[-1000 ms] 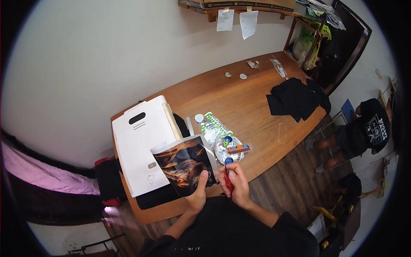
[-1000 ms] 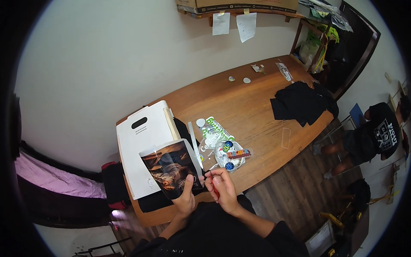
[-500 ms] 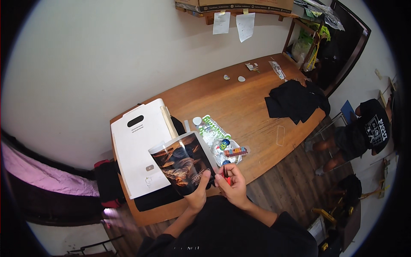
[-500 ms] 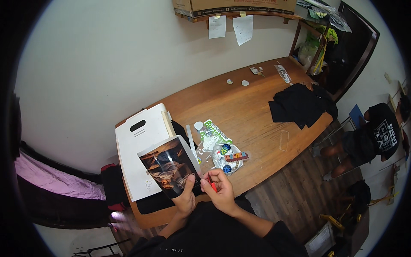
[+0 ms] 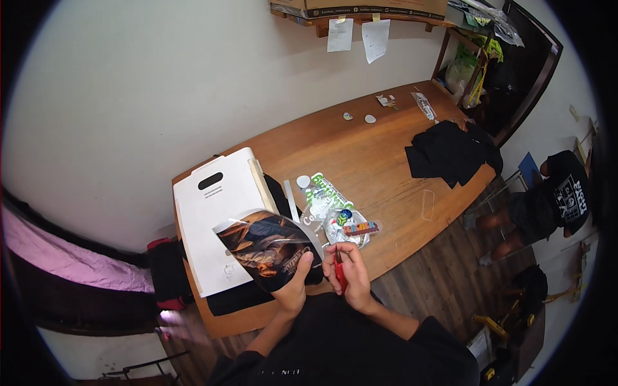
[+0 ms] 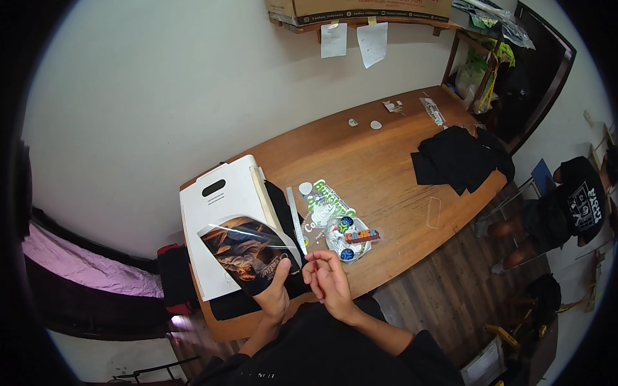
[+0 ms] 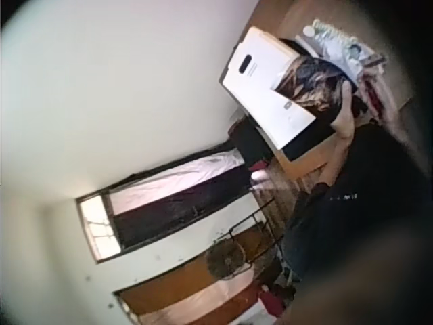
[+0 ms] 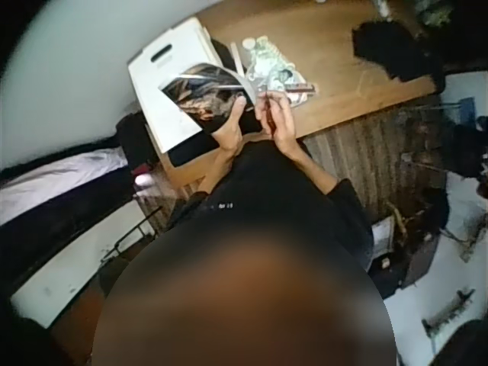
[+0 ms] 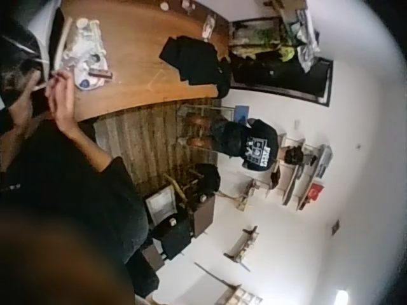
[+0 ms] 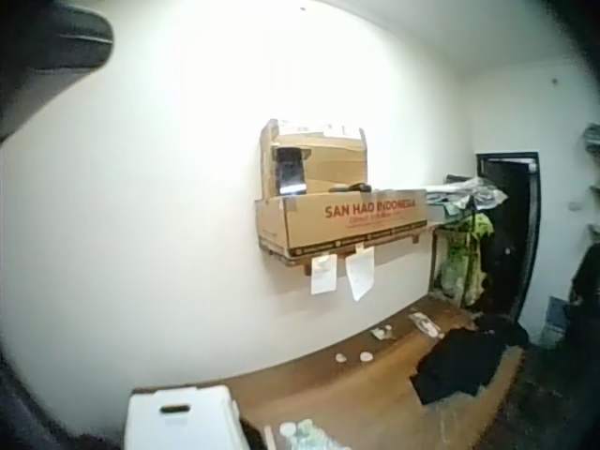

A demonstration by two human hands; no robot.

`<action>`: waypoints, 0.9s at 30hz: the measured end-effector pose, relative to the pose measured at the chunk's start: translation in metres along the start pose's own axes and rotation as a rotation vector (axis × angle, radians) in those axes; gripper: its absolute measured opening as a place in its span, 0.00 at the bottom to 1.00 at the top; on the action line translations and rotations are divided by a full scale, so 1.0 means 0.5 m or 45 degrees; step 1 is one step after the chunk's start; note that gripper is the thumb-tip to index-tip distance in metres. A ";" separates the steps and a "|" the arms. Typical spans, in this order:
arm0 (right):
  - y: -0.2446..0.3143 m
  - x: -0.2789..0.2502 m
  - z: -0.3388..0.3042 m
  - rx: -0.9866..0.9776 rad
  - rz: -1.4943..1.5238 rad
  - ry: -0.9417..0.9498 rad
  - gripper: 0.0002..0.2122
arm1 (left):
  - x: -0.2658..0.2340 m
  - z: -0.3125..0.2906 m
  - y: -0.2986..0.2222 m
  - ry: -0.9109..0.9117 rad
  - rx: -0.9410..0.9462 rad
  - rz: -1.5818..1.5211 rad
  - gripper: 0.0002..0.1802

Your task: Trimming the edges of a printed heat transfer film using a precision cutting tool on a workbench.

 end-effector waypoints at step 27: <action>-0.042 0.029 -0.035 -0.067 -0.102 -0.125 0.06 | 0.002 -0.059 0.007 0.028 0.034 -0.119 0.19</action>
Point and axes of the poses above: each hand's wrist, its own z-axis towards the middle knuckle, its own x-axis out of the palm, y = z × x, the point moved 5 cm from there along z, towards the middle knuckle, and after that the axes turned 12 degrees about x, right-handed, at the moved point
